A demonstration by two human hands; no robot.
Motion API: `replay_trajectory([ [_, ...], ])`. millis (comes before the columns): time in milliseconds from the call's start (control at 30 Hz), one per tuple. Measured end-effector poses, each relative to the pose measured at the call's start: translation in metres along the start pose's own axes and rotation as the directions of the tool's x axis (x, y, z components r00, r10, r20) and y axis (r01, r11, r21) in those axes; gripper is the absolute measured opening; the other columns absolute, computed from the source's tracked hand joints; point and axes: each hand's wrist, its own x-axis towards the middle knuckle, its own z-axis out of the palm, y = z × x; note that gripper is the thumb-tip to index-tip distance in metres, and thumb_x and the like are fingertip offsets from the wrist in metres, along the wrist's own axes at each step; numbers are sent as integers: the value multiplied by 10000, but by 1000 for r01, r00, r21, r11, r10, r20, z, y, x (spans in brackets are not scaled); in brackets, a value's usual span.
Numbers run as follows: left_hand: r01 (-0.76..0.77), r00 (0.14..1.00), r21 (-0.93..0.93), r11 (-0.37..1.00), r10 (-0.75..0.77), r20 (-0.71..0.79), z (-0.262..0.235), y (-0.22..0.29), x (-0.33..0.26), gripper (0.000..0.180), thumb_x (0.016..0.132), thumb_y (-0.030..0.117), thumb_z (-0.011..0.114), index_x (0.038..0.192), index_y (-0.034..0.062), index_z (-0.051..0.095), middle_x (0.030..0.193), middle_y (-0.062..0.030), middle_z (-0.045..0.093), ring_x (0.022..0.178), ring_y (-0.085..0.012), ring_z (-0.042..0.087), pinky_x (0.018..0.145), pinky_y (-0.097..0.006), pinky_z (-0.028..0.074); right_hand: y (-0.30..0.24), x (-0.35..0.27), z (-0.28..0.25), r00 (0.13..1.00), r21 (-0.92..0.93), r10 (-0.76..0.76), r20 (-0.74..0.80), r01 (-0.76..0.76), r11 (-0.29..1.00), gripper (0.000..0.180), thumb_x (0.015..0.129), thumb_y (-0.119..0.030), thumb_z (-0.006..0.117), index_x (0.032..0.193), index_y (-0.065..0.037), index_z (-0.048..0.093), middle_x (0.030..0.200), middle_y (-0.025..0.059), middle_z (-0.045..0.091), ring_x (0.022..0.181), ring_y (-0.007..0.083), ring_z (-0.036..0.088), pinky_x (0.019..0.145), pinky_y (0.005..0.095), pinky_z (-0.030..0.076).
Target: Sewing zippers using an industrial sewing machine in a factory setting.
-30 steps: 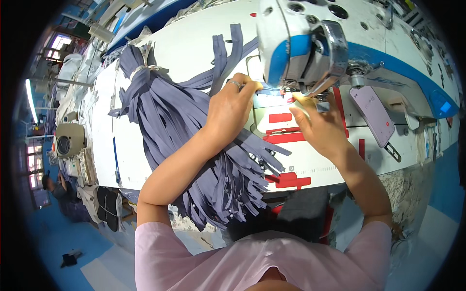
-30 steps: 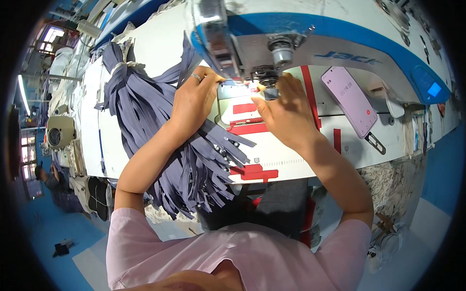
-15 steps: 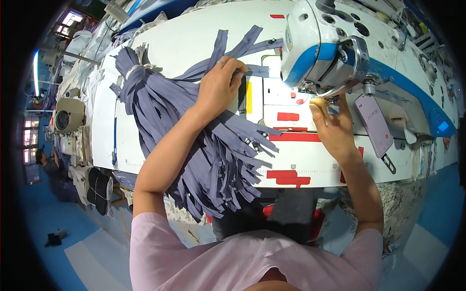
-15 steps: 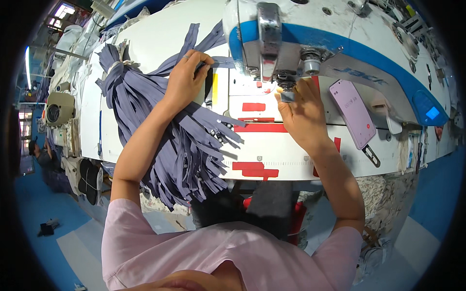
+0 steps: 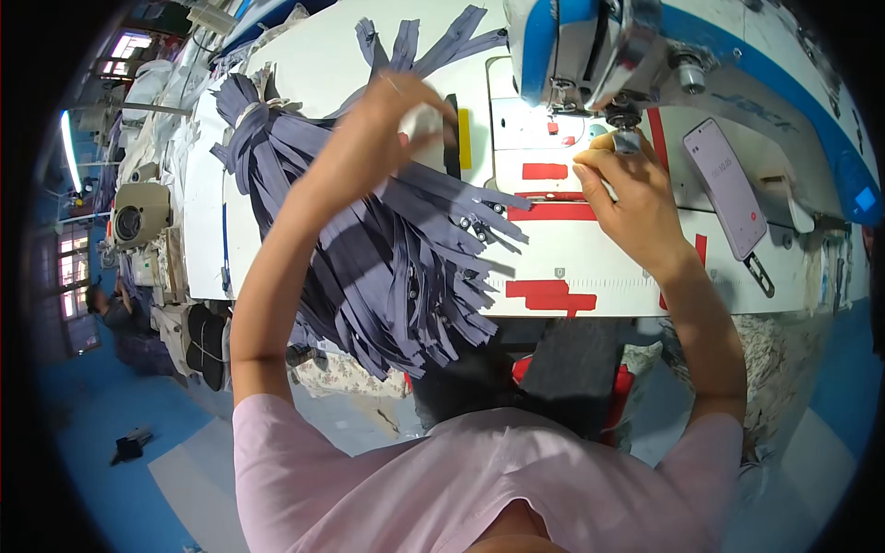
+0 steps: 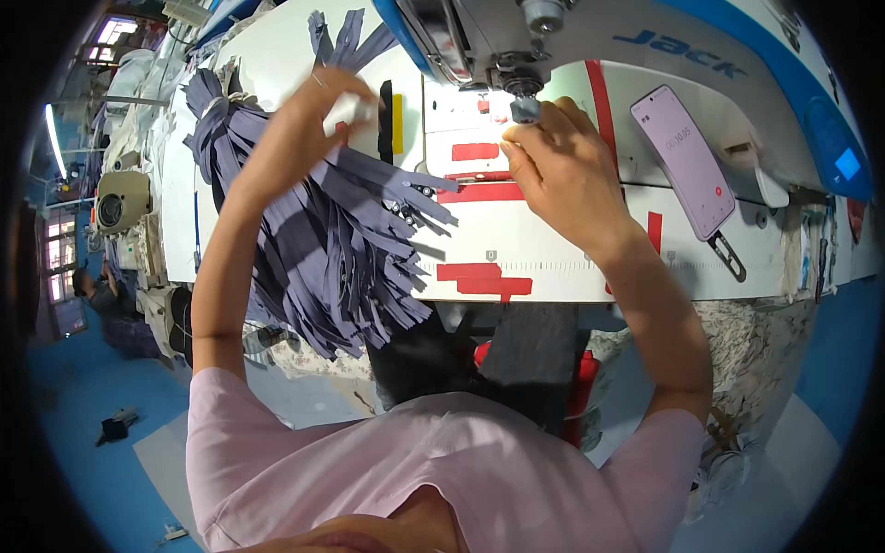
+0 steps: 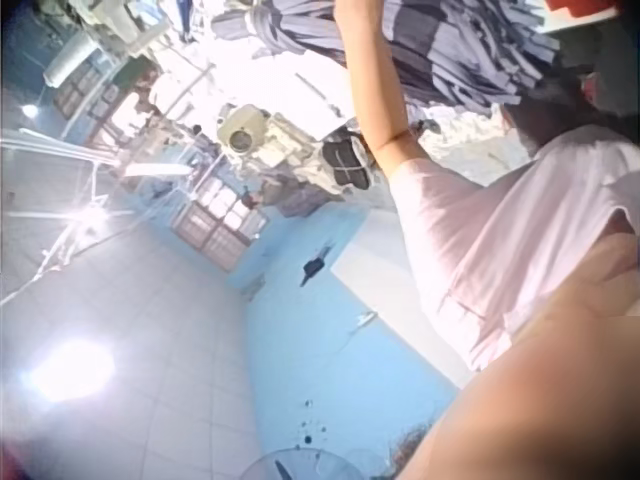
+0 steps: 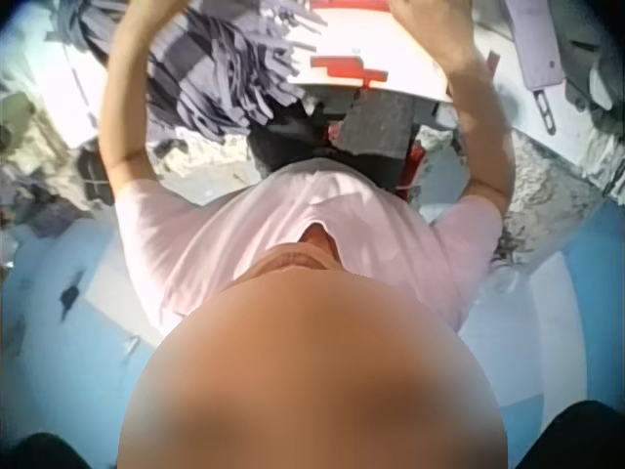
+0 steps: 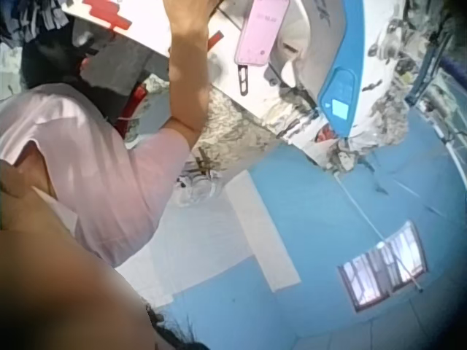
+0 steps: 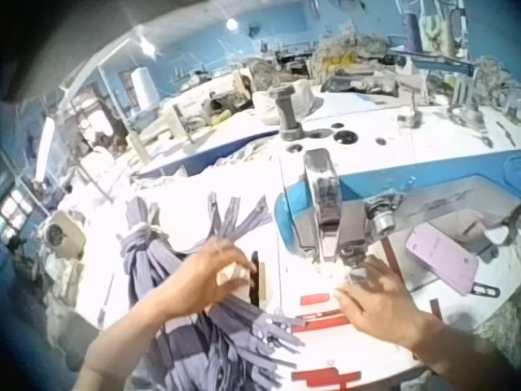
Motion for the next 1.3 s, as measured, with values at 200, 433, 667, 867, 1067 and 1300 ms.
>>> replay_trajectory([
  [200,-93,978,-101,990,110,178,23,28,-26,285,788,93,799,1051,56,699,1053,-70,618,1051,-269,592,877,-376,508,-12,1,1,979,187,-158,131,132,973,266,821,-118,777,1057,-44,679,1035,91,654,986,275,612,874,387,505],
  [433,113,948,-321,940,-5,319,22,21,-13,205,819,43,775,1009,18,704,984,-90,630,913,-267,624,833,-348,505,-21,4,15,941,300,-299,160,242,923,419,786,-228,817,1133,-43,670,1081,74,639,1010,262,589,866,386,491],
  [667,65,986,-242,968,-25,167,27,31,-13,118,931,72,677,1027,5,659,903,-98,639,859,-208,627,746,-314,497,-25,5,18,966,332,-217,139,161,929,476,824,-265,806,1205,-38,633,984,86,648,885,265,586,804,382,494],
  [867,209,973,-305,929,-167,156,32,38,17,129,989,94,619,1016,-31,638,752,-64,617,624,-95,542,593,-270,453,-24,4,17,986,431,109,122,-152,889,385,945,-60,676,1320,-45,591,921,126,657,734,204,662,667,325,530],
  [1067,403,904,-444,800,-272,330,50,38,31,161,975,125,656,1022,-28,639,769,-77,639,653,-103,573,606,-268,462,-18,5,16,995,75,96,12,-97,992,198,917,-111,717,1104,-51,692,875,107,667,731,255,662,664,356,519],
  [1300,-243,930,136,960,270,-250,67,44,31,135,863,111,729,927,28,643,881,-106,621,764,-334,654,656,-423,502,-9,2,17,994,-57,109,2,-109,992,163,835,-122,771,982,-65,730,955,121,574,896,285,615,705,419,526],
])
